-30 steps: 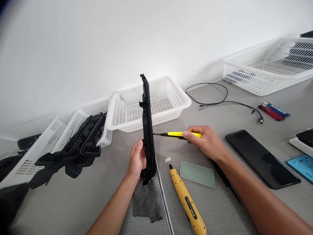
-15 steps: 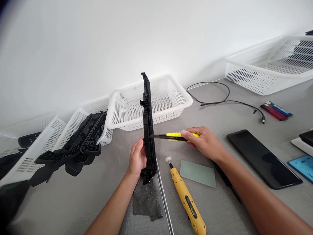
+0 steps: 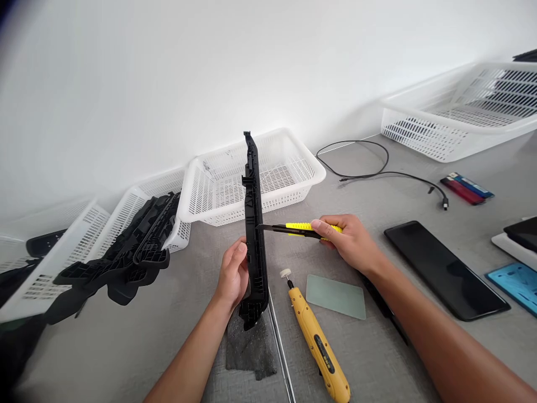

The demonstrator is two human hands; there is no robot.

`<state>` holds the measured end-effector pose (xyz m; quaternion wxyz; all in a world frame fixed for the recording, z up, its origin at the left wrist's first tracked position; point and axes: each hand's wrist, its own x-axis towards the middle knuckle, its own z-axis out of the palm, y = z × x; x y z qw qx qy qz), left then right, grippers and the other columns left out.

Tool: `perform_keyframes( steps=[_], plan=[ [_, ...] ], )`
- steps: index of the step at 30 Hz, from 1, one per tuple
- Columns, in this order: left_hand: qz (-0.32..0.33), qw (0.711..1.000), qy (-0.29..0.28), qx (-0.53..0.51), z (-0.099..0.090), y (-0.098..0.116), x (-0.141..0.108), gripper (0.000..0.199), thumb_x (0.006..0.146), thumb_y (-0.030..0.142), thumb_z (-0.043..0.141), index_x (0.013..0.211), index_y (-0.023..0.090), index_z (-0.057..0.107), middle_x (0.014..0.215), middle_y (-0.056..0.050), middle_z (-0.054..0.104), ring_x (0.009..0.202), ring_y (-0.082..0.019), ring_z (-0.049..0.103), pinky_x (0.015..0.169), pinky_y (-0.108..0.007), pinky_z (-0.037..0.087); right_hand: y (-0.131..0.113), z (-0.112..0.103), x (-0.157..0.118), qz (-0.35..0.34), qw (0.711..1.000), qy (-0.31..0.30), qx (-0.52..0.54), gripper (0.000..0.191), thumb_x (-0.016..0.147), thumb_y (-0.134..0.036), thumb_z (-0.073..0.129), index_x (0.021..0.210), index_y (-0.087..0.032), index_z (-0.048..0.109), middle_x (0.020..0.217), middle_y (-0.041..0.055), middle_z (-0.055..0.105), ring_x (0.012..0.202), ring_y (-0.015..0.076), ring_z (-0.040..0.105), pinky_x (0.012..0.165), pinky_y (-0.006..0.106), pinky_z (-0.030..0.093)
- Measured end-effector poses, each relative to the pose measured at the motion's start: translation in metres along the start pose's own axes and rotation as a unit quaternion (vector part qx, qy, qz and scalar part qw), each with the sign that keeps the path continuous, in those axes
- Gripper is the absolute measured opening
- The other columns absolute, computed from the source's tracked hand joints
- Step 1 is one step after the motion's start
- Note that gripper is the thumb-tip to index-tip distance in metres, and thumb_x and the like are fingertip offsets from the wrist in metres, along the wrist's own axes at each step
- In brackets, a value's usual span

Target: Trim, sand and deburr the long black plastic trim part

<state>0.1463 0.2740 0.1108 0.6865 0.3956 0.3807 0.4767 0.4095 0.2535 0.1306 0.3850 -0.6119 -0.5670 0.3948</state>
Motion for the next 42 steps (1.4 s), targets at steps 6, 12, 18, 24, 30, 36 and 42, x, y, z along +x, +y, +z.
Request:
perform_keyframes(
  steps=[6, 12, 18, 24, 30, 36, 42],
  plan=[
    [0.007, 1.000, -0.004, -0.003, -0.0002, 0.0000, 0.0006, 0.045, 0.084, 0.060, 0.085, 0.093, 0.017, 0.076, 0.074, 0.001, 0.062, 0.069, -0.015, 0.058, 0.069, -0.027, 0.052, 0.0012, 0.0003, -0.0005, 0.004, 1.000, -0.019, 0.006, 0.068, 0.089, -0.081, 0.060, 0.058, -0.023, 0.050, 0.055, -0.0025, 0.041, 0.053, 0.0132, 0.032, 0.052, 0.032, 0.023],
    [0.007, 1.000, -0.007, -0.004, -0.0001, 0.0013, 0.0009, 0.046, 0.084, 0.061, 0.085, 0.093, 0.017, 0.076, 0.073, 0.000, 0.064, 0.070, -0.017, 0.062, 0.068, -0.028, 0.053, 0.0020, -0.0002, -0.0012, -0.008, 1.000, -0.027, 0.012, 0.066, 0.090, -0.079, 0.060, 0.058, -0.023, 0.050, 0.055, -0.0024, 0.041, 0.055, 0.0136, 0.032, 0.053, 0.031, 0.025],
    [0.007, 1.000, 0.000, 0.001, 0.0001, 0.0020, 0.0024, 0.048, 0.081, 0.063, 0.086, 0.091, 0.018, 0.074, 0.070, 0.001, 0.064, 0.070, -0.018, 0.064, 0.066, -0.029, 0.053, 0.0008, 0.0000, -0.0005, 0.004, 1.000, -0.002, 0.018, 0.062, 0.089, -0.077, 0.063, 0.059, -0.023, 0.053, 0.055, -0.0024, 0.043, 0.052, 0.0134, 0.031, 0.051, 0.032, 0.022],
    [0.012, 1.000, 0.007, -0.001, 0.0007, 0.0016, 0.0029, 0.049, 0.078, 0.063, 0.087, 0.088, 0.017, 0.074, 0.071, 0.000, 0.064, 0.071, -0.018, 0.064, 0.066, -0.029, 0.052, 0.0025, 0.0023, -0.0006, -0.008, 1.000, -0.007, 0.009, 0.058, 0.091, -0.071, 0.064, 0.060, -0.023, 0.054, 0.056, -0.0035, 0.041, 0.054, 0.0136, 0.032, 0.054, 0.032, 0.023],
    [0.010, 1.000, 0.012, -0.005, 0.0002, 0.0005, 0.0034, 0.049, 0.078, 0.063, 0.087, 0.089, 0.017, 0.073, 0.072, 0.001, 0.063, 0.067, -0.016, 0.060, 0.065, -0.027, 0.051, 0.0064, -0.0008, 0.0000, -0.013, 0.999, -0.049, 0.005, 0.058, 0.091, -0.069, 0.065, 0.059, -0.022, 0.051, 0.056, -0.0036, 0.041, 0.055, 0.0135, 0.033, 0.055, 0.032, 0.022],
    [0.027, 0.999, 0.019, -0.020, -0.0021, -0.0033, 0.0057, 0.046, 0.080, 0.061, 0.087, 0.085, 0.018, 0.073, 0.071, 0.002, 0.061, 0.064, -0.013, 0.055, 0.065, -0.026, 0.051, 0.0044, 0.0014, 0.0004, -0.022, 0.997, -0.067, 0.016, 0.059, 0.091, -0.070, 0.064, 0.059, -0.022, 0.052, 0.056, -0.0031, 0.042, 0.056, 0.0140, 0.034, 0.055, 0.032, 0.024],
    [0.034, 0.998, 0.020, -0.043, -0.0046, -0.0071, 0.0080, 0.045, 0.084, 0.062, 0.084, 0.091, 0.019, 0.077, 0.075, 0.001, 0.067, 0.067, -0.014, 0.060, 0.064, -0.025, 0.051, 0.0060, 0.0037, 0.0007, -0.030, 0.998, -0.052, 0.008, 0.058, 0.091, -0.070, 0.064, 0.060, -0.022, 0.052, 0.057, -0.0035, 0.042, 0.056, 0.0138, 0.034, 0.056, 0.032, 0.023]
  ],
)
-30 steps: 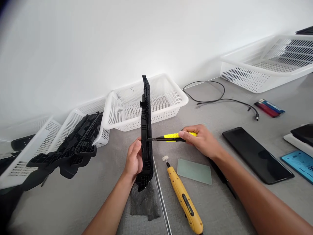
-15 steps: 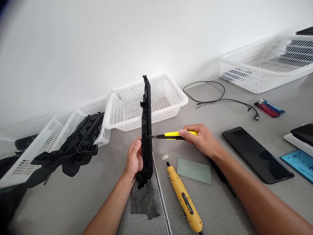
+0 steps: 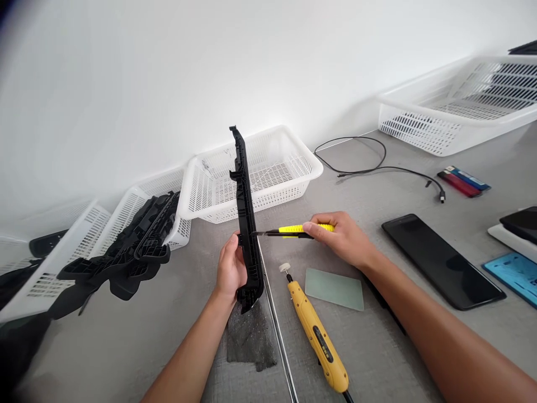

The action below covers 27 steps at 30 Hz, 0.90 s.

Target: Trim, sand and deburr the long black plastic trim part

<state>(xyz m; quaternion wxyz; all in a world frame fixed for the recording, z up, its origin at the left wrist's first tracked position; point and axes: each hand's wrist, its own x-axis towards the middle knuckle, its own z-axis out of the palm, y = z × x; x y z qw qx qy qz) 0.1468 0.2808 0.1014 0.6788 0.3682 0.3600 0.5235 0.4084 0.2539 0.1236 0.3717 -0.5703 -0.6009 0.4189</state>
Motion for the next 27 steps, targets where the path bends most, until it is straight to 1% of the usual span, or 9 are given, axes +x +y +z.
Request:
perform_keyframes(
  steps=[1, 4, 6, 8, 12, 16, 20, 24, 27],
  plan=[
    [0.000, 1.000, 0.003, -0.003, -0.0001, -0.0004, 0.0001, 0.044, 0.083, 0.062, 0.085, 0.091, 0.019, 0.077, 0.075, 0.001, 0.068, 0.067, -0.014, 0.060, 0.064, -0.024, 0.051, 0.0006, -0.0002, 0.0001, 0.005, 1.000, -0.011, 0.003, 0.059, 0.091, -0.070, 0.063, 0.060, -0.022, 0.051, 0.057, -0.0033, 0.043, 0.056, 0.0139, 0.034, 0.056, 0.032, 0.023],
    [0.003, 1.000, 0.014, -0.008, -0.0003, -0.0014, 0.0004, 0.044, 0.082, 0.061, 0.087, 0.089, 0.019, 0.076, 0.076, 0.002, 0.068, 0.066, -0.013, 0.059, 0.063, -0.023, 0.051, 0.0015, 0.0003, 0.0006, 0.011, 0.997, -0.077, 0.005, 0.058, 0.088, -0.069, 0.067, 0.059, -0.022, 0.053, 0.056, -0.0031, 0.043, 0.056, 0.0141, 0.035, 0.056, 0.032, 0.023],
    [0.002, 1.000, 0.017, -0.007, -0.0003, -0.0017, 0.0005, 0.044, 0.082, 0.061, 0.086, 0.090, 0.019, 0.077, 0.076, 0.001, 0.069, 0.066, -0.013, 0.060, 0.064, -0.024, 0.051, 0.0014, 0.0012, 0.0011, 0.004, 0.998, -0.070, 0.003, 0.057, 0.088, -0.069, 0.069, 0.060, -0.022, 0.054, 0.056, -0.0034, 0.042, 0.056, 0.0140, 0.034, 0.056, 0.032, 0.023],
    [0.003, 1.000, 0.016, -0.006, -0.0004, -0.0017, 0.0004, 0.044, 0.083, 0.061, 0.085, 0.092, 0.019, 0.077, 0.077, 0.001, 0.070, 0.067, -0.014, 0.062, 0.064, -0.025, 0.051, 0.0011, 0.0019, 0.0012, -0.001, 0.998, -0.058, 0.005, 0.057, 0.089, -0.069, 0.067, 0.059, -0.022, 0.052, 0.056, -0.0036, 0.042, 0.056, 0.0138, 0.033, 0.056, 0.032, 0.023],
    [0.007, 1.000, 0.021, -0.004, -0.0007, -0.0014, -0.0002, 0.045, 0.084, 0.061, 0.085, 0.093, 0.018, 0.077, 0.077, 0.001, 0.070, 0.069, -0.014, 0.062, 0.063, -0.024, 0.051, 0.0008, 0.0031, 0.0004, 0.000, 0.996, -0.088, -0.002, 0.057, 0.089, -0.067, 0.069, 0.059, -0.022, 0.052, 0.056, -0.0042, 0.039, 0.056, 0.0135, 0.032, 0.054, 0.031, 0.022],
    [0.007, 1.000, 0.024, -0.006, -0.0005, -0.0019, -0.0005, 0.045, 0.083, 0.062, 0.085, 0.089, 0.018, 0.077, 0.077, 0.002, 0.069, 0.068, -0.013, 0.061, 0.066, -0.024, 0.052, -0.0006, 0.0043, -0.0003, -0.007, 0.999, -0.050, 0.005, 0.055, 0.090, -0.067, 0.067, 0.061, -0.022, 0.056, 0.058, -0.0041, 0.040, 0.057, 0.0134, 0.032, 0.055, 0.031, 0.023],
    [0.010, 1.000, 0.017, -0.004, 0.0002, -0.0022, 0.0000, 0.043, 0.085, 0.061, 0.084, 0.090, 0.019, 0.077, 0.079, 0.001, 0.070, 0.069, -0.014, 0.062, 0.066, -0.024, 0.052, -0.0030, 0.0021, -0.0006, -0.003, 0.999, -0.045, 0.000, 0.056, 0.088, -0.069, 0.069, 0.061, -0.022, 0.057, 0.057, -0.0041, 0.040, 0.056, 0.0135, 0.033, 0.055, 0.032, 0.023],
    [0.012, 1.000, 0.013, 0.004, 0.0018, 0.0000, -0.0004, 0.044, 0.085, 0.061, 0.083, 0.088, 0.018, 0.075, 0.077, 0.001, 0.068, 0.065, -0.013, 0.059, 0.065, -0.025, 0.051, -0.0040, -0.0023, -0.0020, -0.011, 1.000, 0.009, 0.005, 0.059, 0.092, -0.071, 0.063, 0.060, -0.022, 0.054, 0.056, -0.0030, 0.043, 0.056, 0.0139, 0.034, 0.055, 0.032, 0.024],
    [0.009, 1.000, 0.014, 0.010, 0.0033, 0.0024, -0.0015, 0.045, 0.083, 0.062, 0.084, 0.084, 0.019, 0.073, 0.073, 0.002, 0.064, 0.062, -0.013, 0.053, 0.062, -0.024, 0.048, -0.0051, -0.0002, -0.0031, -0.021, 1.000, 0.000, 0.017, 0.059, 0.091, -0.071, 0.064, 0.060, -0.022, 0.056, 0.056, -0.0027, 0.043, 0.056, 0.0140, 0.034, 0.055, 0.031, 0.024]
  ],
)
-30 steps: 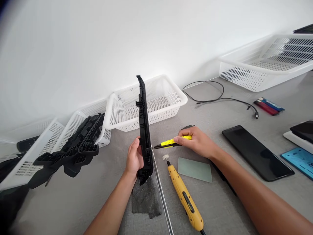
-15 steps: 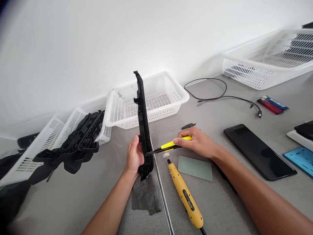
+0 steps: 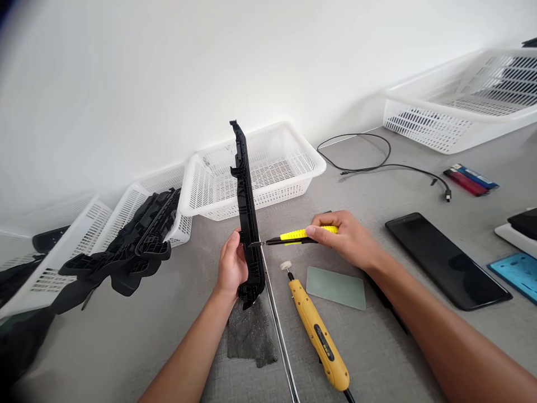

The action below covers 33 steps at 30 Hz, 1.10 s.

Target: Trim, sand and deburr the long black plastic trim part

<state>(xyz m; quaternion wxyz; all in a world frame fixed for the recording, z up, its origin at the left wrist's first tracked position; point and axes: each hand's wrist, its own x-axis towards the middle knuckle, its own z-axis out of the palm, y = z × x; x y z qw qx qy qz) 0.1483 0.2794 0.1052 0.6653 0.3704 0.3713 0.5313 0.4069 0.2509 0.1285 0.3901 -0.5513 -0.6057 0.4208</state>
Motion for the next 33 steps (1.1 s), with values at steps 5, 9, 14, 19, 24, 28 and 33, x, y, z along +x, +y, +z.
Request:
perform_keyframes(
  steps=[5, 9, 14, 19, 24, 28, 33],
  plan=[
    [0.000, 1.000, -0.009, 0.006, 0.0010, 0.0012, -0.0016, 0.045, 0.083, 0.060, 0.086, 0.079, 0.018, 0.071, 0.070, 0.003, 0.056, 0.061, -0.012, 0.045, 0.057, -0.022, 0.041, -0.0033, 0.0088, 0.0005, -0.011, 1.000, -0.003, -0.011, 0.054, 0.087, -0.070, 0.070, 0.066, -0.021, 0.065, 0.059, -0.0027, 0.045, 0.058, 0.0142, 0.036, 0.056, 0.031, 0.025],
    [0.000, 1.000, -0.016, 0.010, 0.0007, 0.0002, -0.0016, 0.045, 0.084, 0.060, 0.084, 0.079, 0.018, 0.071, 0.070, 0.003, 0.054, 0.060, -0.012, 0.043, 0.057, -0.023, 0.040, -0.0041, 0.0080, 0.0006, -0.017, 0.999, 0.025, -0.019, 0.054, 0.087, -0.070, 0.069, 0.066, -0.020, 0.067, 0.059, -0.0021, 0.048, 0.058, 0.0145, 0.038, 0.056, 0.031, 0.026],
    [-0.006, 1.000, -0.011, 0.004, 0.0009, 0.0001, -0.0009, 0.046, 0.082, 0.060, 0.086, 0.078, 0.018, 0.070, 0.068, 0.003, 0.052, 0.061, -0.012, 0.043, 0.058, -0.022, 0.040, -0.0051, 0.0064, 0.0004, -0.018, 0.999, 0.020, -0.030, 0.054, 0.086, -0.071, 0.071, 0.068, -0.020, 0.070, 0.059, -0.0017, 0.051, 0.058, 0.0147, 0.039, 0.056, 0.031, 0.028],
    [-0.008, 1.000, -0.006, 0.006, 0.0014, 0.0005, -0.0016, 0.046, 0.081, 0.060, 0.086, 0.078, 0.018, 0.070, 0.068, 0.003, 0.053, 0.061, -0.012, 0.044, 0.058, -0.022, 0.040, -0.0056, 0.0070, 0.0002, -0.021, 0.999, 0.011, -0.027, 0.056, 0.086, -0.074, 0.069, 0.067, -0.021, 0.069, 0.059, -0.0016, 0.050, 0.058, 0.0151, 0.040, 0.056, 0.031, 0.028],
    [-0.012, 1.000, -0.004, 0.009, 0.0017, 0.0010, -0.0020, 0.045, 0.081, 0.061, 0.085, 0.081, 0.018, 0.070, 0.068, 0.003, 0.055, 0.062, -0.012, 0.047, 0.060, -0.023, 0.042, -0.0067, 0.0068, -0.0001, -0.016, 0.999, 0.034, -0.020, 0.057, 0.086, -0.075, 0.069, 0.068, -0.021, 0.069, 0.061, -0.0006, 0.053, 0.060, 0.0157, 0.041, 0.058, 0.031, 0.028],
    [-0.016, 1.000, -0.006, 0.004, 0.0022, 0.0019, -0.0021, 0.046, 0.079, 0.061, 0.087, 0.081, 0.018, 0.071, 0.068, 0.003, 0.056, 0.061, -0.012, 0.046, 0.058, -0.023, 0.041, -0.0071, 0.0064, -0.0001, -0.014, 1.000, 0.004, -0.012, 0.056, 0.085, -0.074, 0.070, 0.066, -0.021, 0.067, 0.057, -0.0022, 0.047, 0.057, 0.0148, 0.036, 0.056, 0.031, 0.026],
    [-0.018, 1.000, -0.007, 0.003, 0.0034, 0.0035, -0.0028, 0.047, 0.079, 0.062, 0.088, 0.082, 0.017, 0.072, 0.069, 0.003, 0.057, 0.062, -0.012, 0.047, 0.059, -0.023, 0.043, -0.0067, 0.0057, -0.0003, -0.010, 0.999, 0.036, -0.018, 0.055, 0.089, -0.071, 0.067, 0.065, -0.022, 0.063, 0.059, -0.0016, 0.047, 0.059, 0.0158, 0.039, 0.059, 0.032, 0.027]
  ],
)
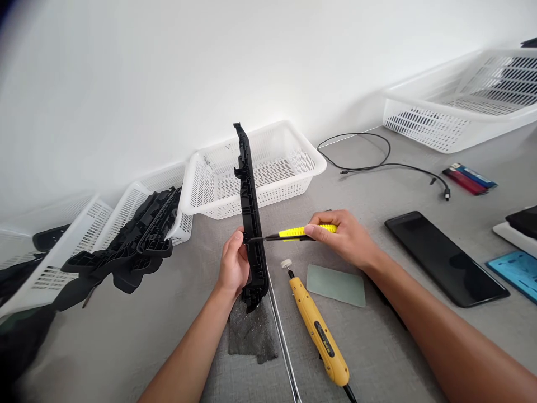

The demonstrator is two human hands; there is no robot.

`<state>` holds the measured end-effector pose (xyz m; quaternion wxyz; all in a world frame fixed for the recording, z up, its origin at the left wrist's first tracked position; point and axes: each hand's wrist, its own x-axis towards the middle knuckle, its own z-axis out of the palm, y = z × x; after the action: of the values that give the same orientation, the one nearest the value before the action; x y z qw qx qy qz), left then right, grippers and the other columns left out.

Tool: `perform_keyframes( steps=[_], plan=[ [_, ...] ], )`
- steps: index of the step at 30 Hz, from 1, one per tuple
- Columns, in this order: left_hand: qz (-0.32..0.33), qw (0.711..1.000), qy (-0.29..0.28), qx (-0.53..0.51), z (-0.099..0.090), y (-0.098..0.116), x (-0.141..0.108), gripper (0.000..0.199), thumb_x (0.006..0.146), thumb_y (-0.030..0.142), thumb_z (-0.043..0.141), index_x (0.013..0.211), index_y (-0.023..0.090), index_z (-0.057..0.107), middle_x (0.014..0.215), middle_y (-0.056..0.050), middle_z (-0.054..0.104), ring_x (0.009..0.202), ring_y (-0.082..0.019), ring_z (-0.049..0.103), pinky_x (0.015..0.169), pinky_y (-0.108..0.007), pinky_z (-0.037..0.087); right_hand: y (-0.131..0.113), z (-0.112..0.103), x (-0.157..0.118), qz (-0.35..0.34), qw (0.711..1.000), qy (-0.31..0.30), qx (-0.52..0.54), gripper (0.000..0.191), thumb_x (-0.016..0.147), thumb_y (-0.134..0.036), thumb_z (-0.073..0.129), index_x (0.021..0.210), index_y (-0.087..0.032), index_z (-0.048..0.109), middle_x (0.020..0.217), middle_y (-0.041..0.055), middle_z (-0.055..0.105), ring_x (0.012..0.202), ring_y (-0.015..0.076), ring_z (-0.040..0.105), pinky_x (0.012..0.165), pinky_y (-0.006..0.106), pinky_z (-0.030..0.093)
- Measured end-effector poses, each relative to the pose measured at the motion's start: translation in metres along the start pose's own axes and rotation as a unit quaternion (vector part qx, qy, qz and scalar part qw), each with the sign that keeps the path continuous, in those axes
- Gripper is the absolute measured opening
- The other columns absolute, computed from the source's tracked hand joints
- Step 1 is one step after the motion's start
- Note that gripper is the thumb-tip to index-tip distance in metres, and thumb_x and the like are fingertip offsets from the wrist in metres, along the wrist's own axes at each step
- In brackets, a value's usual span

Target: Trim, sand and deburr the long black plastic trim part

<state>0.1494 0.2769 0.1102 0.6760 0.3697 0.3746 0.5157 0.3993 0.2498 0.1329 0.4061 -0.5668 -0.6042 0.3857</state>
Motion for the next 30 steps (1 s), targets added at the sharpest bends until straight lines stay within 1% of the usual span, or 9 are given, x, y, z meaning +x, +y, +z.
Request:
perform_keyframes(
  steps=[3, 8, 12, 14, 17, 21, 24, 27, 30],
  plan=[
    [-0.003, 1.000, -0.005, 0.003, -0.0011, -0.0002, 0.0006, 0.049, 0.078, 0.063, 0.089, 0.087, 0.017, 0.075, 0.073, 0.003, 0.060, 0.065, -0.011, 0.052, 0.061, -0.022, 0.045, -0.0001, -0.0001, -0.0001, 0.002, 1.000, -0.026, 0.004, 0.055, 0.087, -0.072, 0.068, 0.064, -0.022, 0.063, 0.058, -0.0020, 0.046, 0.058, 0.0156, 0.037, 0.057, 0.032, 0.027],
    [-0.012, 1.000, 0.016, -0.010, -0.0037, -0.0031, 0.0037, 0.060, 0.073, 0.070, 0.090, 0.099, 0.018, 0.078, 0.077, 0.002, 0.066, 0.068, -0.013, 0.060, 0.063, -0.024, 0.050, -0.0001, 0.0010, -0.0008, -0.004, 1.000, 0.028, 0.004, 0.057, 0.089, -0.073, 0.066, 0.064, -0.022, 0.062, 0.059, -0.0012, 0.048, 0.061, 0.0167, 0.040, 0.060, 0.032, 0.029],
    [-0.011, 1.000, 0.025, -0.011, -0.0016, -0.0030, 0.0046, 0.058, 0.068, 0.070, 0.093, 0.090, 0.019, 0.074, 0.070, 0.004, 0.065, 0.055, -0.009, 0.050, 0.051, -0.021, 0.043, 0.0005, 0.0051, -0.0008, -0.008, 1.000, 0.000, 0.018, 0.054, 0.088, -0.072, 0.068, 0.066, -0.022, 0.063, 0.061, -0.0007, 0.052, 0.062, 0.0171, 0.043, 0.061, 0.033, 0.030],
    [-0.019, 1.000, 0.002, -0.004, 0.0007, -0.0011, 0.0039, 0.056, 0.070, 0.069, 0.092, 0.087, 0.020, 0.071, 0.075, 0.001, 0.070, 0.049, -0.008, 0.043, 0.046, -0.022, 0.039, 0.0003, 0.0074, -0.0005, -0.009, 1.000, -0.007, 0.021, 0.053, 0.087, -0.071, 0.071, 0.067, -0.022, 0.065, 0.061, -0.0010, 0.052, 0.061, 0.0168, 0.042, 0.060, 0.032, 0.029],
    [-0.027, 0.999, -0.028, 0.004, 0.0031, 0.0012, 0.0028, 0.053, 0.074, 0.067, 0.090, 0.083, 0.020, 0.067, 0.079, -0.001, 0.073, 0.047, -0.007, 0.040, 0.045, -0.023, 0.039, 0.0000, 0.0090, -0.0001, -0.006, 1.000, -0.012, 0.026, 0.053, 0.086, -0.071, 0.071, 0.068, -0.022, 0.066, 0.060, -0.0015, 0.051, 0.060, 0.0162, 0.040, 0.059, 0.032, 0.027],
    [-0.021, 1.000, -0.013, 0.003, 0.0010, -0.0015, 0.0038, 0.054, 0.072, 0.068, 0.091, 0.079, 0.020, 0.066, 0.060, 0.006, 0.059, 0.045, -0.008, 0.040, 0.044, -0.022, 0.037, 0.0011, 0.0064, -0.0004, -0.010, 1.000, 0.007, 0.021, 0.053, 0.087, -0.070, 0.071, 0.068, -0.022, 0.065, 0.060, -0.0014, 0.051, 0.060, 0.0163, 0.041, 0.060, 0.032, 0.029],
    [-0.011, 1.000, 0.005, 0.017, -0.0021, -0.0051, 0.0056, 0.058, 0.072, 0.072, 0.089, 0.086, 0.019, 0.071, 0.067, 0.001, 0.068, 0.050, -0.009, 0.049, 0.045, -0.022, 0.034, 0.0016, 0.0033, -0.0011, -0.016, 0.999, 0.043, 0.016, 0.052, 0.090, -0.070, 0.067, 0.069, -0.022, 0.065, 0.061, -0.0013, 0.050, 0.061, 0.0167, 0.041, 0.060, 0.032, 0.029],
    [-0.009, 1.000, 0.008, 0.027, -0.0036, -0.0062, 0.0067, 0.058, 0.071, 0.072, 0.089, 0.089, 0.019, 0.074, 0.069, -0.001, 0.071, 0.053, -0.012, 0.055, 0.045, -0.023, 0.033, 0.0003, 0.0024, -0.0015, -0.015, 1.000, 0.017, 0.015, 0.054, 0.089, -0.071, 0.067, 0.068, -0.022, 0.065, 0.061, -0.0008, 0.051, 0.060, 0.0169, 0.042, 0.060, 0.032, 0.030],
    [-0.010, 0.999, 0.001, 0.030, -0.0036, -0.0057, 0.0070, 0.058, 0.071, 0.073, 0.089, 0.087, 0.019, 0.075, 0.066, 0.000, 0.068, 0.053, -0.012, 0.054, 0.045, -0.023, 0.033, -0.0015, 0.0040, -0.0015, -0.013, 1.000, 0.009, 0.008, 0.053, 0.087, -0.072, 0.070, 0.070, -0.022, 0.067, 0.061, -0.0011, 0.053, 0.060, 0.0164, 0.042, 0.059, 0.032, 0.029]
  ],
)
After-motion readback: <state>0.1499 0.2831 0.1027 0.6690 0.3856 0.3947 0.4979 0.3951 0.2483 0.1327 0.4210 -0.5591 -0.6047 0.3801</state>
